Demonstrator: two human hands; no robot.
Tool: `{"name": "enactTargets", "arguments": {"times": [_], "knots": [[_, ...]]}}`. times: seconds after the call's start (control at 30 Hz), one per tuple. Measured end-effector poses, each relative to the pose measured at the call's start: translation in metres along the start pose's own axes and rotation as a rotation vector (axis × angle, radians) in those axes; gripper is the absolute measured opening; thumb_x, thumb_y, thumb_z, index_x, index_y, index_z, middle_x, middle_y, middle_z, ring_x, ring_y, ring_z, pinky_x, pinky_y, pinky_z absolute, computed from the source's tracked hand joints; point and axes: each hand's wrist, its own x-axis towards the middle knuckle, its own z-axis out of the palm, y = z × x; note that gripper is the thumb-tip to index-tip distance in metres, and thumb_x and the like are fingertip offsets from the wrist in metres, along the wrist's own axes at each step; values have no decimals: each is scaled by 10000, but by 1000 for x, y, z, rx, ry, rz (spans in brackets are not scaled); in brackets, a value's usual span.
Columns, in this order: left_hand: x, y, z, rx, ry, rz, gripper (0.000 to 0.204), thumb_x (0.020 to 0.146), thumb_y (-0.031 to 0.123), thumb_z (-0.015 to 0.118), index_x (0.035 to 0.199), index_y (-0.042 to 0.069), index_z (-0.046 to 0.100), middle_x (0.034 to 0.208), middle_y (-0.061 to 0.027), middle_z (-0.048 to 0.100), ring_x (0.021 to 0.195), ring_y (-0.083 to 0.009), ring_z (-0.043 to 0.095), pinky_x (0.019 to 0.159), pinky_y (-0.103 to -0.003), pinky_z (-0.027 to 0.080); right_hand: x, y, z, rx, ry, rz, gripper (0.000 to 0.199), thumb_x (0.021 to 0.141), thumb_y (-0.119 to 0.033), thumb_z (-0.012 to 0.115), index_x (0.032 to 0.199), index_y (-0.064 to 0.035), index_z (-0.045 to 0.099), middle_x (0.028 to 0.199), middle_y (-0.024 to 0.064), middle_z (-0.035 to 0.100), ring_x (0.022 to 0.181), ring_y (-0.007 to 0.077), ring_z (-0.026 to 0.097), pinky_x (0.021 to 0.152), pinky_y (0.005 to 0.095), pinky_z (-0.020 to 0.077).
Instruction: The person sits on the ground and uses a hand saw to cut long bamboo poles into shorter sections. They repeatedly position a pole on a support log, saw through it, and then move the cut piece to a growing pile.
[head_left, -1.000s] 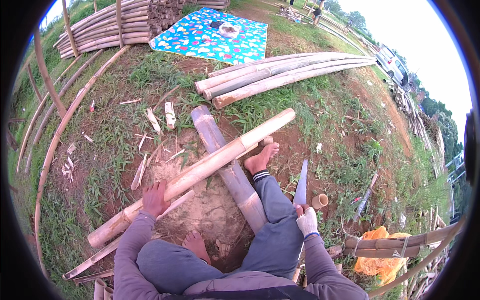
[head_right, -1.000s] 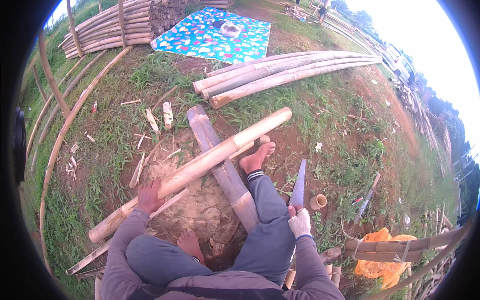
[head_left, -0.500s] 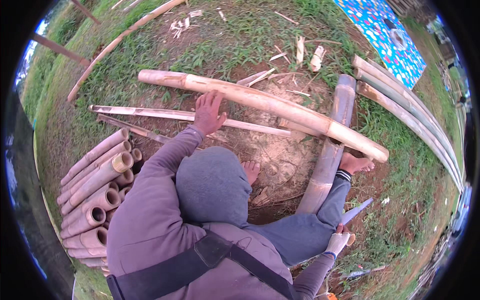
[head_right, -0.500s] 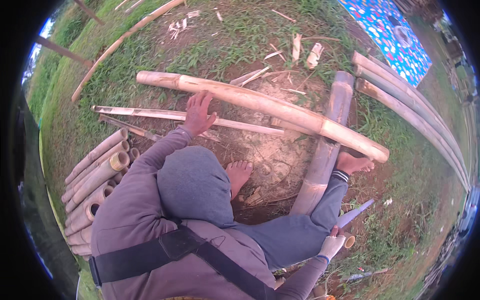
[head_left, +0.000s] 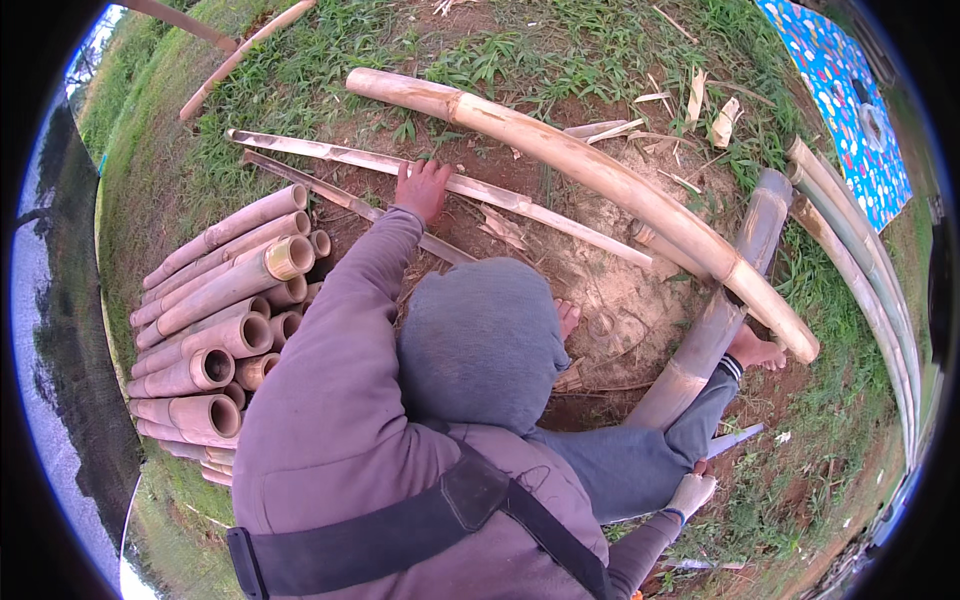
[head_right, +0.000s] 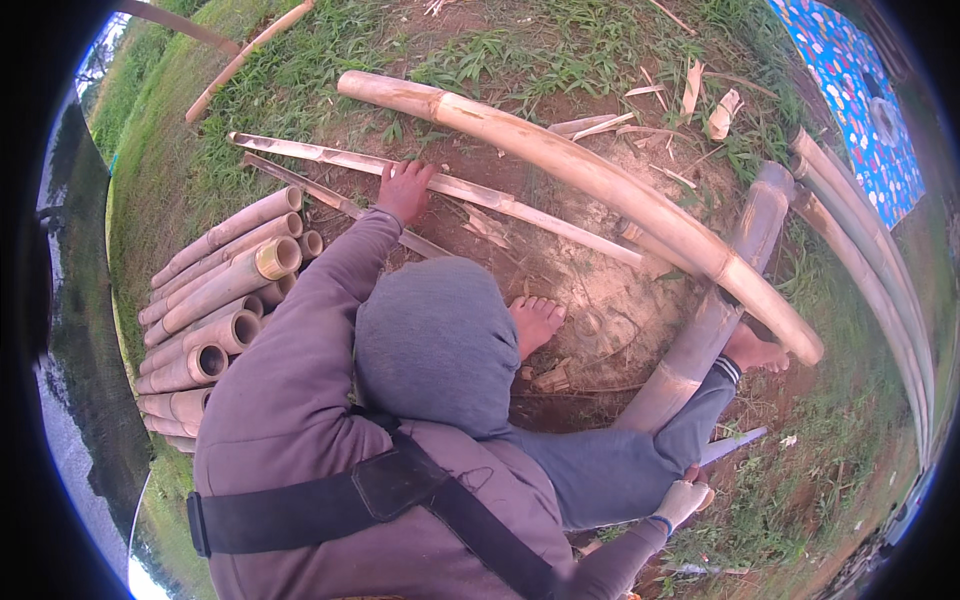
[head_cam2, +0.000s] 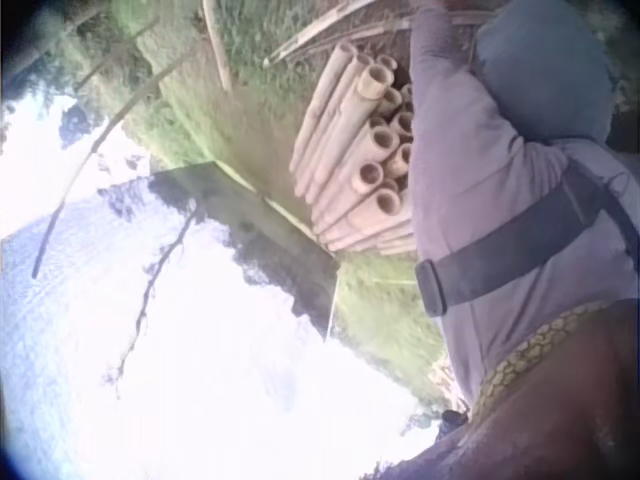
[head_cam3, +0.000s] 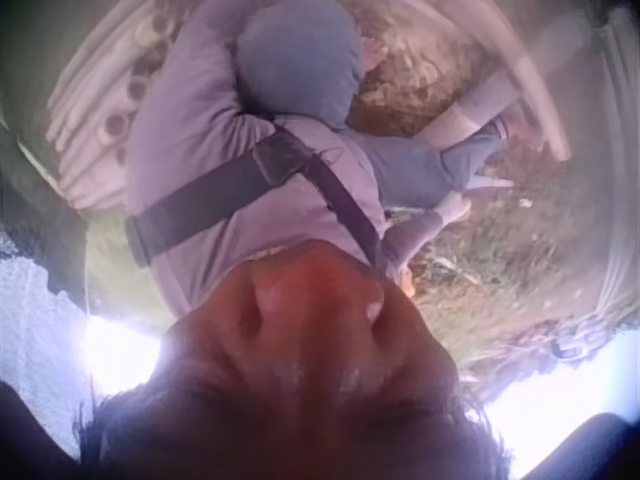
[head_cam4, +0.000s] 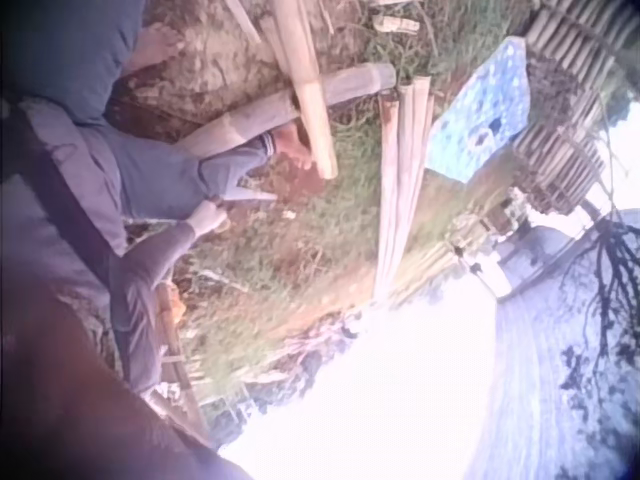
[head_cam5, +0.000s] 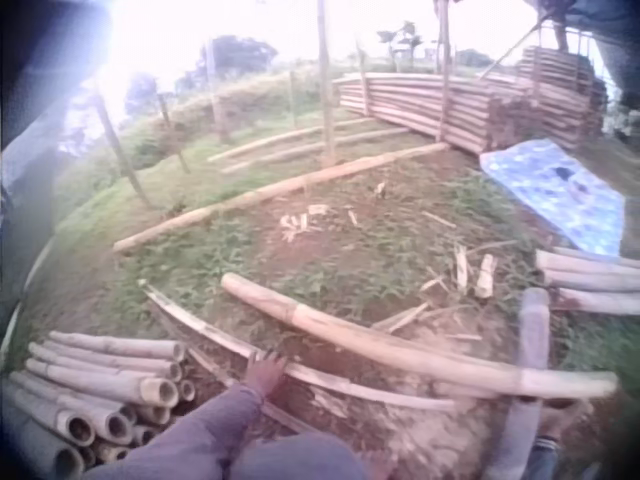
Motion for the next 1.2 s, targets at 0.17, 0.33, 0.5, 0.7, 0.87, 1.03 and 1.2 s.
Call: {"name": "enactTargets", "arguments": {"times": [0.17,0.33,0.5,0.7,0.87,1.03,1.2], "knots": [[-3,-22,-19,-53,22,229,324,868,263,790,1164,177,691,1230,-61,627,1266,-287,575,1156,-536,359,-22,-75,-2,-238,73,-230,355,1048,-221,680,1281,48,678,1116,248,720,1015,399,691,927,475,540],[-29,-5,-52,-267,-74,631,323,914,170,673,1233,148,624,1037,-144,677,952,-378,731,853,-514,569,-58,-213,17,-112,241,-1026,580,954,-280,764,1456,-60,573,1480,213,565,1364,420,534,1175,589,365],[-42,53,-126,-389,-17,812,304,941,184,651,1237,150,592,979,-124,672,879,-371,749,712,-495,591,-49,-291,33,-399,18,-1205,760,916,-434,793,1537,-91,519,1487,157,562,1421,367,504,1253,604,253],[-27,96,-161,-329,305,858,271,899,196,678,1158,168,605,920,-65,630,857,-295,724,758,-451,572,5,-271,14,-120,-108,-1148,371,999,-314,751,1272,-63,739,1088,169,739,979,363,708,845,475,553],[10,132,-163,-321,527,908,164,880,172,673,1037,160,627,920,-22,628,892,-231,701,749,-401,571,14,-257,3,-8,-135,-1061,342,1006,-276,756,1255,-43,730,1047,157,718,940,351,689,826,452,541],[9,135,-162,-298,494,877,168,875,176,677,1035,160,627,926,-28,638,863,-239,717,747,-401,582,27,-245,17,41,-41,-1107,308,994,-233,759,1230,-37,730,1037,158,705,920,353,671,842,464,521],[-21,120,-166,-262,307,881,151,877,178,673,1017,156,621,918,-31,642,844,-244,727,745,-403,583,23,-240,27,6,-122,-1106,305,967,-201,772,1222,-40,731,1031,162,710,950,358,667,875,466,509]]}}
